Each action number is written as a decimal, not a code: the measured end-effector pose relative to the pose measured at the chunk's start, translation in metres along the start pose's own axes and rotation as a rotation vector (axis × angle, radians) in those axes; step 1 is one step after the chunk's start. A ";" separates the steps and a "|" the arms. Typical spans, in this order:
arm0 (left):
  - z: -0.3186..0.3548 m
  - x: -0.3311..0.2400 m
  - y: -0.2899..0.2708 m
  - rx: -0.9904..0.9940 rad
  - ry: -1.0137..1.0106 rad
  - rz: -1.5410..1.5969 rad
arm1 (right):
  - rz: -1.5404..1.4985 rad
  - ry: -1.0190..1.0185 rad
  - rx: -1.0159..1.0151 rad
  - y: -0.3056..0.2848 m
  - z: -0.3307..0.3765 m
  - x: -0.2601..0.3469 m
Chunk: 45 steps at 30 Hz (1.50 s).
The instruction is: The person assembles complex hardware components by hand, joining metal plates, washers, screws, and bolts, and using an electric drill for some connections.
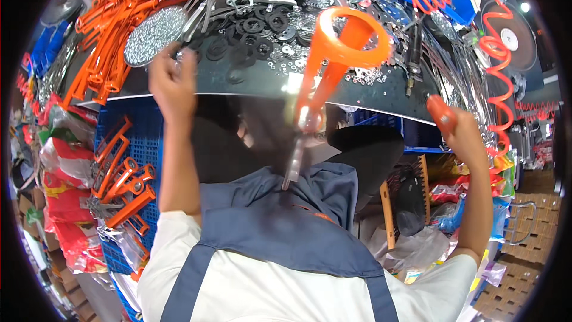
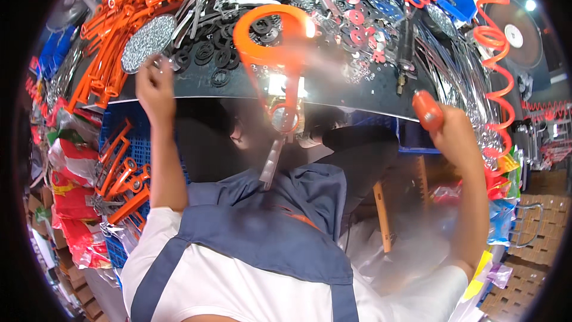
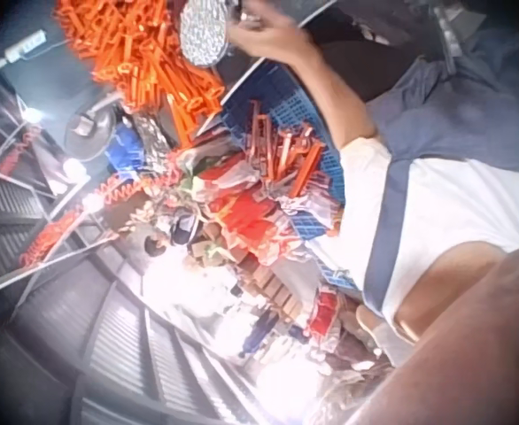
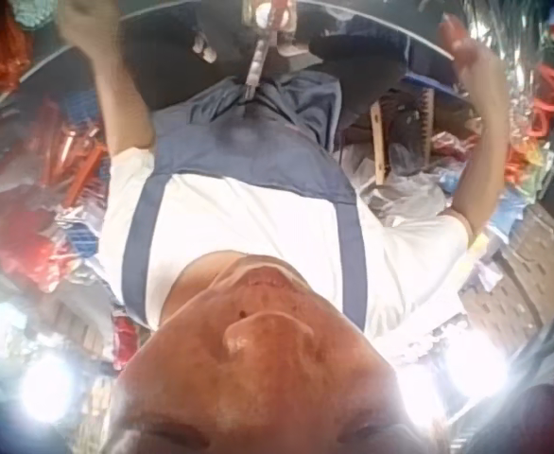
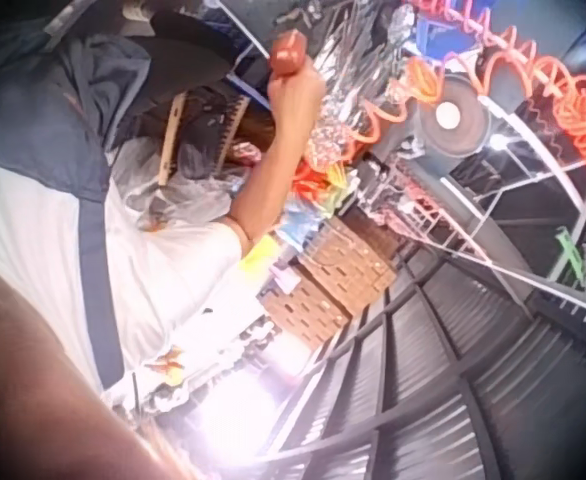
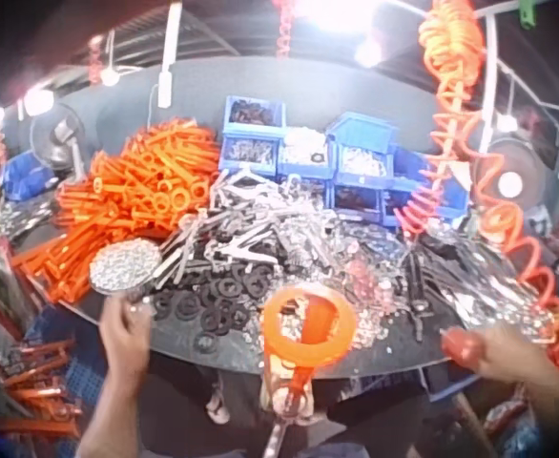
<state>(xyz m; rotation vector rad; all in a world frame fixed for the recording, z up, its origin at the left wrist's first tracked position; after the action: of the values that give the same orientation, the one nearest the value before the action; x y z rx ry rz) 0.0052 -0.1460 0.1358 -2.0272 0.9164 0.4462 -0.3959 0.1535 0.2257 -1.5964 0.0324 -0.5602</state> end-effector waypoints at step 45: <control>0.039 -0.090 -0.009 0.514 -0.088 1.671 | -1.017 -0.273 0.007 0.256 0.054 0.107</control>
<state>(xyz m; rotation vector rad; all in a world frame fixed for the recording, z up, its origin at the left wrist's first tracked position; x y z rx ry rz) -0.0478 -0.0709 0.1720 -0.3874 2.2207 0.9708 -0.2032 0.1350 0.0202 -1.5960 -1.0300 -1.0944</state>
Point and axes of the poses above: each hand's wrist, its own z-axis away from the middle knuckle, its own y-axis out of the palm, x = y × z, the point moved 4 cm from there along -z, towards the middle knuckle, and after that the axes turned 15 degrees about -z, right-handed, at the moved point
